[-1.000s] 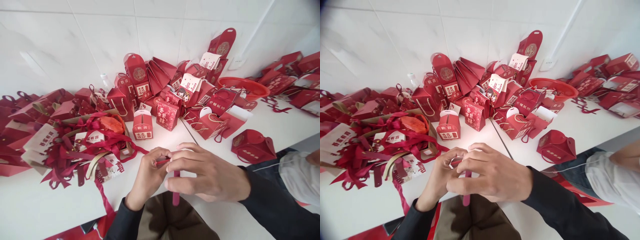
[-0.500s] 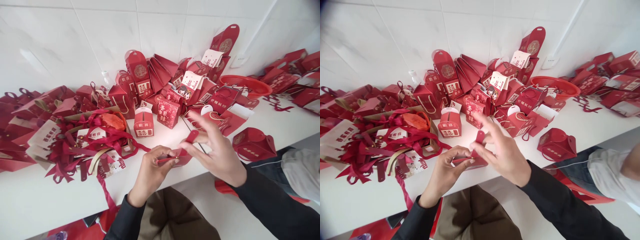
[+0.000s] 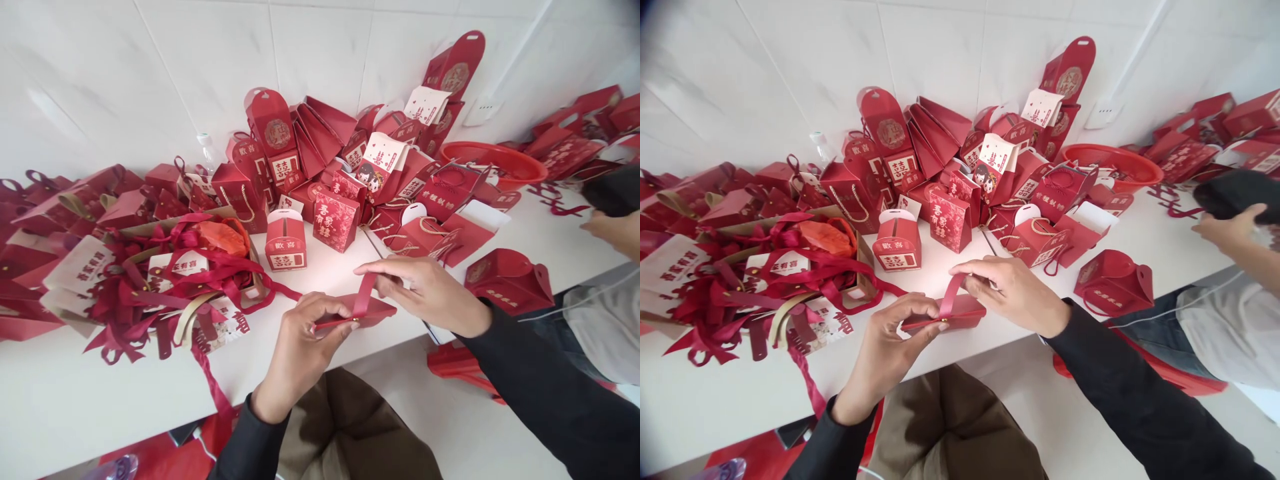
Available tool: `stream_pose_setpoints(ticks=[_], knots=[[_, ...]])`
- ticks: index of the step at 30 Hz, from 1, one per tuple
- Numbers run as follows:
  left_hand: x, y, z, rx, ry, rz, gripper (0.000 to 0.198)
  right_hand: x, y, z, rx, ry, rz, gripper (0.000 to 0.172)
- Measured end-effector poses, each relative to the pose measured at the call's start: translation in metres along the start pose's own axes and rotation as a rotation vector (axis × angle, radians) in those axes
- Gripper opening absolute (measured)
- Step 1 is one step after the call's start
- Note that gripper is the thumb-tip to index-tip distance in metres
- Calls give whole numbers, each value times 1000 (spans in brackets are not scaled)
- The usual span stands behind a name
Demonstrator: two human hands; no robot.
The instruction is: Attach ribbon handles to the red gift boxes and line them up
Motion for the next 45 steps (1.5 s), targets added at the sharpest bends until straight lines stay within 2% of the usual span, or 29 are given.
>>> stream_pose_setpoints(ticks=[4,7,10,18,25,31,36,42,45], knots=[[0,0,0,-9,-25,-28,7,7,1,-4,-68,81,103,31],[-1,0,-1,-19,-32,-52,9,12,2,-9,-66,-14,-25,30],[-3,1,-1,-23,-31,-67,12,16,3,-13,-4,-169,-169,29],[-4,3,-2,-21,-6,-63,10,18,10,-14,98,-347,-230,21],[-1,3,-3,-16,21,-43,9,18,12,-14,104,-406,-334,26],[0,2,-3,-25,34,-51,10,19,14,-13,81,-358,-332,28],[0,2,-4,-18,27,-48,9,22,15,-12,102,-345,-313,18],[4,7,-3,-14,84,132,14,29,14,-8,147,-285,-142,15],[2,6,-3,10,63,62,13,28,17,-7,157,-245,-147,16]])
Point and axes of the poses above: each hand's wrist, its own y-axis away from the middle knuckle, its own z-axis out of the back of the hand, x = y × z, the point moved 3 cm from there along -y, towards the middle knuckle, and after that the axes turned 3 degrees about -x, right-handed, at the moved point
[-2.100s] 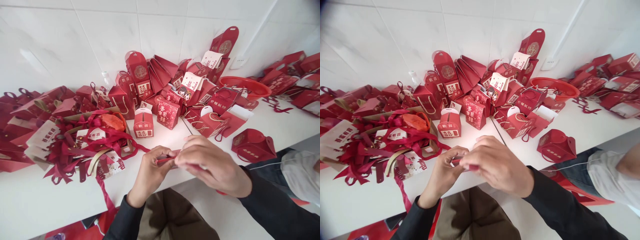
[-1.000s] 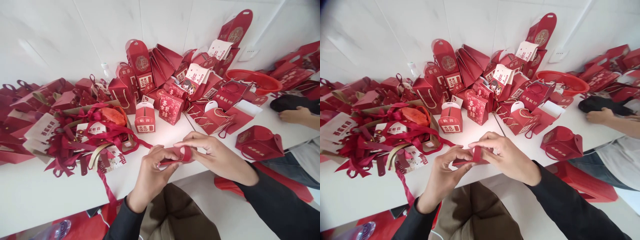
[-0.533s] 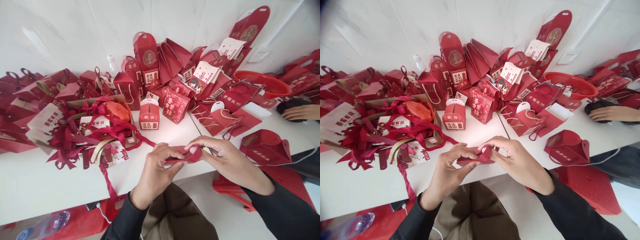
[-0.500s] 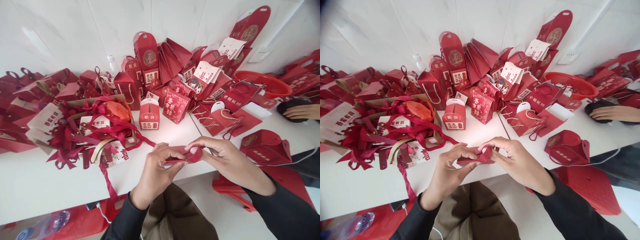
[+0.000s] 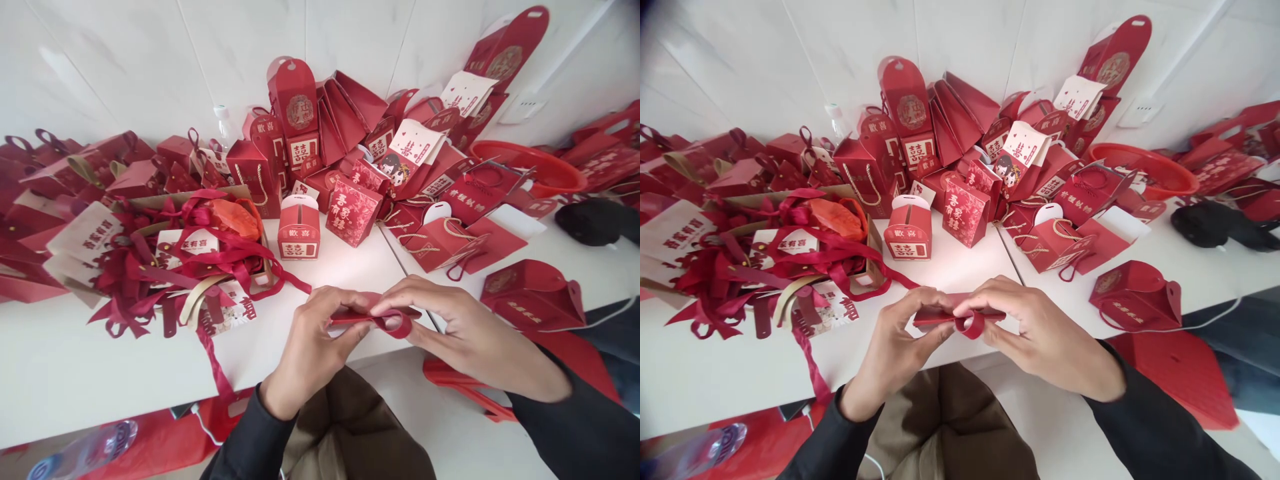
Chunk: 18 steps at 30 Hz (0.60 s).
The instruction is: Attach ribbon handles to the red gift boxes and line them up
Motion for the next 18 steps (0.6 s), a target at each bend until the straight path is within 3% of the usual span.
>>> stream_pose_setpoints(ticks=[4,18], knots=[[-3,-3,0,-5,-60,-112,5,-2,5,1,-44,38,-20,20],[-6,-2,-1,-26,-113,-166,7,-8,8,-3,-32,17,-6,21]])
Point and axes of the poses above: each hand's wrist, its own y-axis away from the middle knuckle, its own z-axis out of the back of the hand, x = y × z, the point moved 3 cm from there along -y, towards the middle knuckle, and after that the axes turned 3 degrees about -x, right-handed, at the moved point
